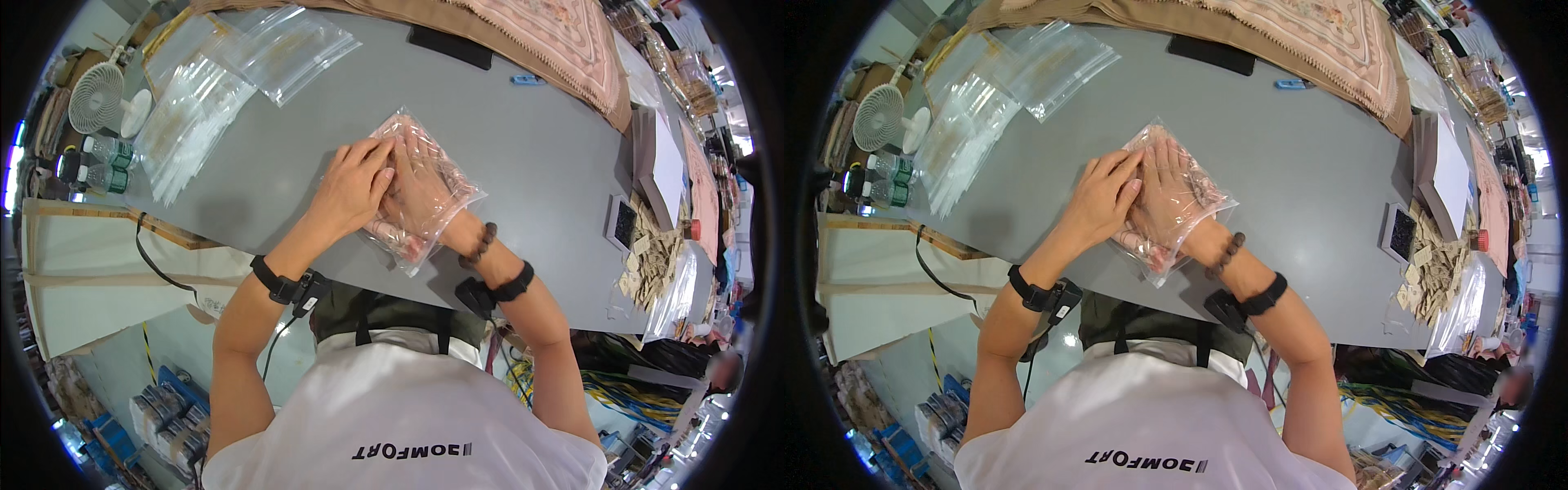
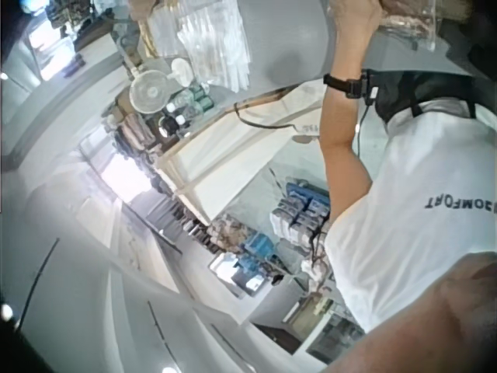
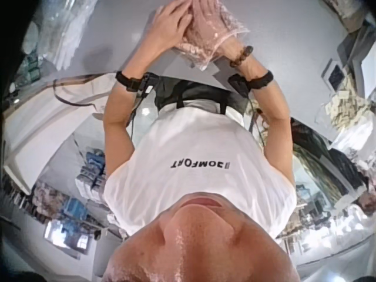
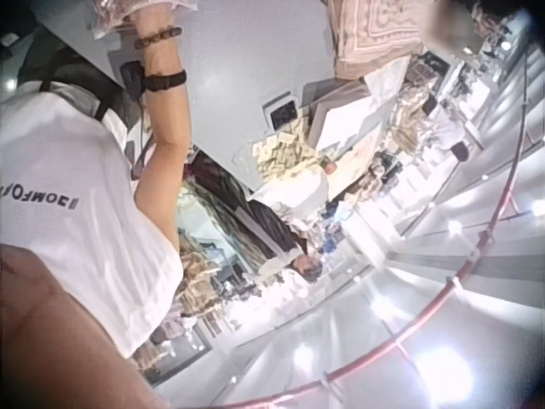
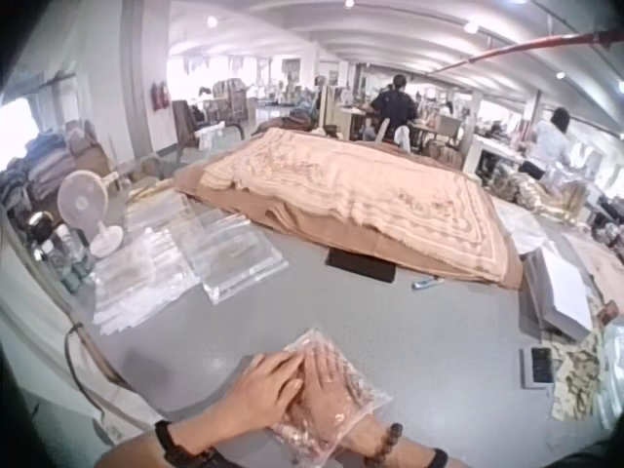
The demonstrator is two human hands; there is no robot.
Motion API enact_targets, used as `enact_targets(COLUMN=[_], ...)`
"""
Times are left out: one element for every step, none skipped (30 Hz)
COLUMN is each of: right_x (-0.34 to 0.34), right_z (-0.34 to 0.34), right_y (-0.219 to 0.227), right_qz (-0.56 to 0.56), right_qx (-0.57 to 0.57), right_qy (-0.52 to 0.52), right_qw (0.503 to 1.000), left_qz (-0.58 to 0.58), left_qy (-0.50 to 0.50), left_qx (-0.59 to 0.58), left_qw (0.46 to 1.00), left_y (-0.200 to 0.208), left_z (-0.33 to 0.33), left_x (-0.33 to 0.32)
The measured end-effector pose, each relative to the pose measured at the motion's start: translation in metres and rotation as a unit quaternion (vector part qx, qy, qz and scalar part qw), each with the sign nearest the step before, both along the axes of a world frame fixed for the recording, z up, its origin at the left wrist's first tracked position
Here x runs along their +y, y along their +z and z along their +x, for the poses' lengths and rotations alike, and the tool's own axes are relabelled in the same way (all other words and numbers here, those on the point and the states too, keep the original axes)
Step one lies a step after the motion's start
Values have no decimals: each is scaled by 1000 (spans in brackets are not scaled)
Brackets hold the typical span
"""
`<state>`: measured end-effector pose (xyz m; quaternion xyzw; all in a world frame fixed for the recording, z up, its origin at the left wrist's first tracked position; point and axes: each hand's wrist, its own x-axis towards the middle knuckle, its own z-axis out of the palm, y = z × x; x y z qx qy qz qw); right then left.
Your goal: The person folds a stack of pink floral-patterned cloths on a table, places each folded piece into a clear plastic bag, and sets the packaged items aside. The person also ties a bundle of blue items with a rope and places it on a nearby cart.
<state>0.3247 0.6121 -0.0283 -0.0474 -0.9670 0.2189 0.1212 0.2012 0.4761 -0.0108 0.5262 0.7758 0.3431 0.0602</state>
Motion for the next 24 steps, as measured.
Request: enact_targets(right_x=[-1,-3,-4,-4,-3,-2,0,3,6,10,13,16,18,19,20,20,20,17,14,13,13,14,16,19], right_z=[9,17,22,28,30,30,27,23,17,9,4,1,1,5,11,22,35,49,56,61,65,65,66,66], right_y=[1,2,2,3,4,5,5,5,5,5,5,6,7,8,10,13,15,17,18,18,18,18,17,17], right_qz=[4,79,108,135,162,155,137,117,95,99,95,87,87,51,64,76,88,84,70,59,62,56,42,31], right_qx=[-14,48,61,65,65,70,81,92,109,98,97,104,83,91,84,77,68,58,29,4,-51,-36,-8,4], right_qy=[5,-12,-27,-40,-54,-55,-50,-47,-45,-29,-10,7,27,28,36,45,59,39,35,25,11,30,44,62], right_qw=[1000,996,992,988,983,984,986,988,989,990,991,991,992,994,994,993,992,994,997,998,997,997,998,998], left_qz=[-20,-21,-17,-15,-21,-46,-82,-99,-80,-44,-6,-12,-19,-46,-35,-47,-75,-54,-49,-44,-54,-63,-64,-75], left_qy=[7,7,8,4,0,2,4,4,-5,-15,-27,-26,-25,-21,-25,-25,-23,-27,-32,-39,-39,-43,-46,-44], left_qx=[17,26,29,33,33,46,52,66,77,96,115,120,125,119,138,145,148,144,136,129,151,173,199,192], left_qw=[1000,999,999,999,999,998,995,993,994,994,993,992,992,992,989,988,986,988,989,990,986,982,977,977], left_y=[-2,-2,-1,1,3,5,7,8,8,6,4,0,-3,-7,-11,-14,-16,-17,-18,-19,-18,-18,-17,-15], left_z=[4,6,8,10,9,9,8,6,5,3,2,0,-1,-2,-4,-5,-6,-5,-5,-4,-3,-2,-2,-1], left_x=[-2,-3,-3,-4,-3,-3,-2,-1,0,1,2,3,3,2,2,1,-1,-3,-5,-6,-7,-7,-7,-8])
